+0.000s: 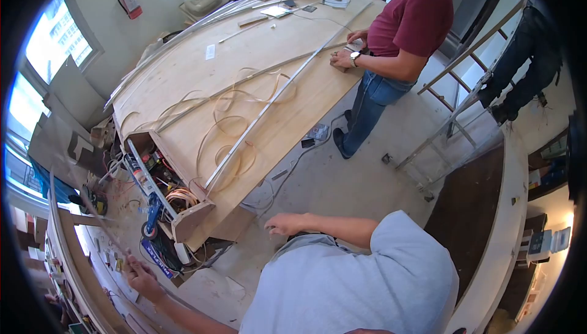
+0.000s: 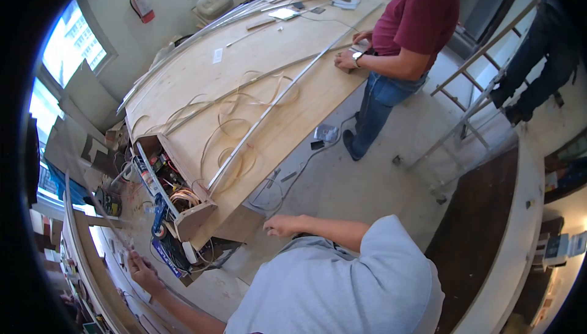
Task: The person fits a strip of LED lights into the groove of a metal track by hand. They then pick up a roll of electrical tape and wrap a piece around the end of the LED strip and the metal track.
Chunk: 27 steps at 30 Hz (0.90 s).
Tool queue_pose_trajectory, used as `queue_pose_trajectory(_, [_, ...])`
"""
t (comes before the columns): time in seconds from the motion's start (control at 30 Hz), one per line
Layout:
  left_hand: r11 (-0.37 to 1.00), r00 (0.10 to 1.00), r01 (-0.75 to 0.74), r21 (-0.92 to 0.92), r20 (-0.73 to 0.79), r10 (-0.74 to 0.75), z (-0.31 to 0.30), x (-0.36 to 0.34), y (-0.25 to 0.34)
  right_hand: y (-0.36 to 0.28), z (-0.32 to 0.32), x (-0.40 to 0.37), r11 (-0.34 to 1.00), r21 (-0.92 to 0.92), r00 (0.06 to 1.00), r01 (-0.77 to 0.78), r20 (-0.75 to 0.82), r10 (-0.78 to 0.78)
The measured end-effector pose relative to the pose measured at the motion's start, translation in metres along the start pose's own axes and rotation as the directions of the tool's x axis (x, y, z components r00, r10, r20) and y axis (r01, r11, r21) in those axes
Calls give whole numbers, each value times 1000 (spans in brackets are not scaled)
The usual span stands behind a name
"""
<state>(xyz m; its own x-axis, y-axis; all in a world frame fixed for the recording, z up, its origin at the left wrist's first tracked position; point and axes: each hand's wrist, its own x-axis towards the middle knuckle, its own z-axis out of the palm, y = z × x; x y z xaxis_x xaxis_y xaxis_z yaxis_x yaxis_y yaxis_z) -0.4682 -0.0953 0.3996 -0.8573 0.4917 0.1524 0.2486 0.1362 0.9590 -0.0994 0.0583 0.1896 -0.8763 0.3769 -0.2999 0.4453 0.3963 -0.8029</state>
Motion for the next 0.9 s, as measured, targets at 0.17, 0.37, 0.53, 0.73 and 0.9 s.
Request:
queue_pose_trajectory(0.17, [995, 992, 21, 99, 121, -33, -13, -28, -33, 2, 16, -16, 1000, -12, 994, 13, -112, -14])
queue_pose_trajectory(0.37, [991, 935, 72, 112, 339, -106, -39, -41, -35, 0, 30, -32, 995, 28, 988, -95, -116, 98])
queue_pose_trajectory(0.53, [978, 863, 26, 206, 489, -126, -60, -37, -30, -5, 30, -33, 997, 45, 984, -69, -161, 75])
queue_pose_trajectory(0.73, [974, 806, -49, 221, 584, -92, -45, -42, -9, -11, 20, -27, 995, 69, 985, -72, -153, 82])
queue_pose_trajectory(0.9, [967, 766, -31, 253, 628, -140, -26, -33, -6, -10, 13, -25, 992, 74, 980, -101, -163, 112])
